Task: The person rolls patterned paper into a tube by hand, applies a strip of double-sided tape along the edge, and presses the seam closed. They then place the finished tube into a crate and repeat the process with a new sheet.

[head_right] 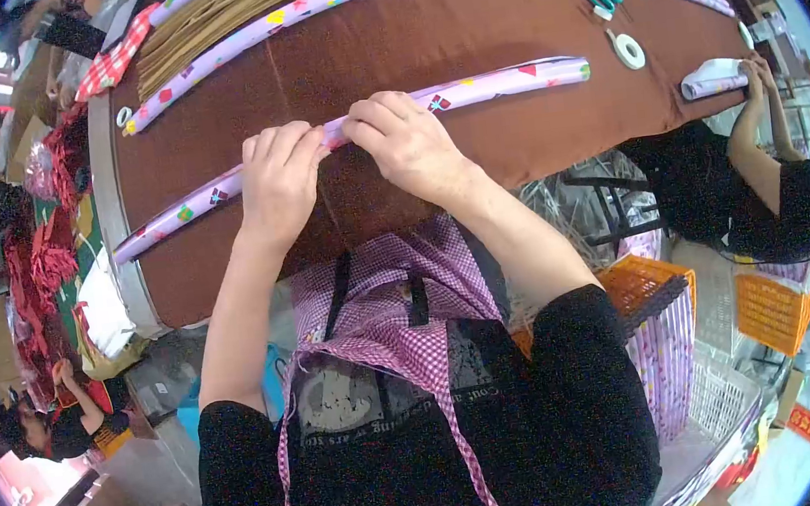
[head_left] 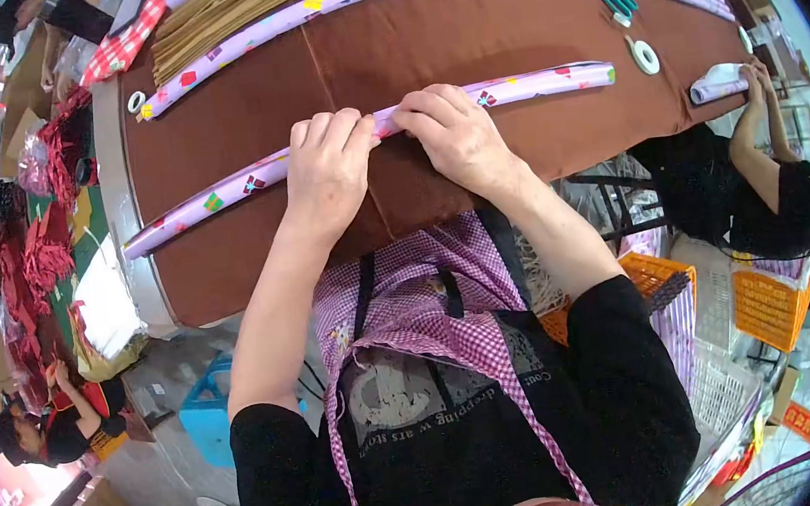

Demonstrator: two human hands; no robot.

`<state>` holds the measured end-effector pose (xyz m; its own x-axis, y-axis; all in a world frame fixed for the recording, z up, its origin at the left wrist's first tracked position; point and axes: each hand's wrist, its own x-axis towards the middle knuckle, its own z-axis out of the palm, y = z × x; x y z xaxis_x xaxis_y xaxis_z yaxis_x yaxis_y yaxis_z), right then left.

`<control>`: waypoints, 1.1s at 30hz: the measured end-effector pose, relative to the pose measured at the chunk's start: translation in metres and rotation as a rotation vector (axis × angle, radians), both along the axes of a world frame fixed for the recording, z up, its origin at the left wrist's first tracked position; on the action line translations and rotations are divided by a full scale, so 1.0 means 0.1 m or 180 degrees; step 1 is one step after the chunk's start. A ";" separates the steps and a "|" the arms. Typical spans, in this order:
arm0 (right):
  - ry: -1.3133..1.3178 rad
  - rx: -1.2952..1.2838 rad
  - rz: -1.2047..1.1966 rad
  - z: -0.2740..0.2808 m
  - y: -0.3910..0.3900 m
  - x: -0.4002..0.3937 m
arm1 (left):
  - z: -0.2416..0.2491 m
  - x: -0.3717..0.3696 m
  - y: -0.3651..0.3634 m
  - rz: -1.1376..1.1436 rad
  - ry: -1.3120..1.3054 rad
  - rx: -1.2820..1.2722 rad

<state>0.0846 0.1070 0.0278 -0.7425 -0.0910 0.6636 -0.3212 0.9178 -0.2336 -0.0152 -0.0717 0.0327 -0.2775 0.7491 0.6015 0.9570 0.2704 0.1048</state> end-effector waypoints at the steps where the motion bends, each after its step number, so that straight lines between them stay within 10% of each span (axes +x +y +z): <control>1: -0.0012 -0.0016 0.0031 -0.01 0.01 0.01 | -0.01 0.01 0.01 -0.0049 -0.0024 0.0070; 26: -0.0742 0.0338 -0.0787 -0.02 -0.11 0.35 | -0.05 0.14 -0.02 -0.0060 0.0554 -0.0166; 33: -0.0493 -0.0478 -0.2359 0.27 0.97 0.93 | -0.12 0.14 -0.04 0.0000 0.0655 -0.0221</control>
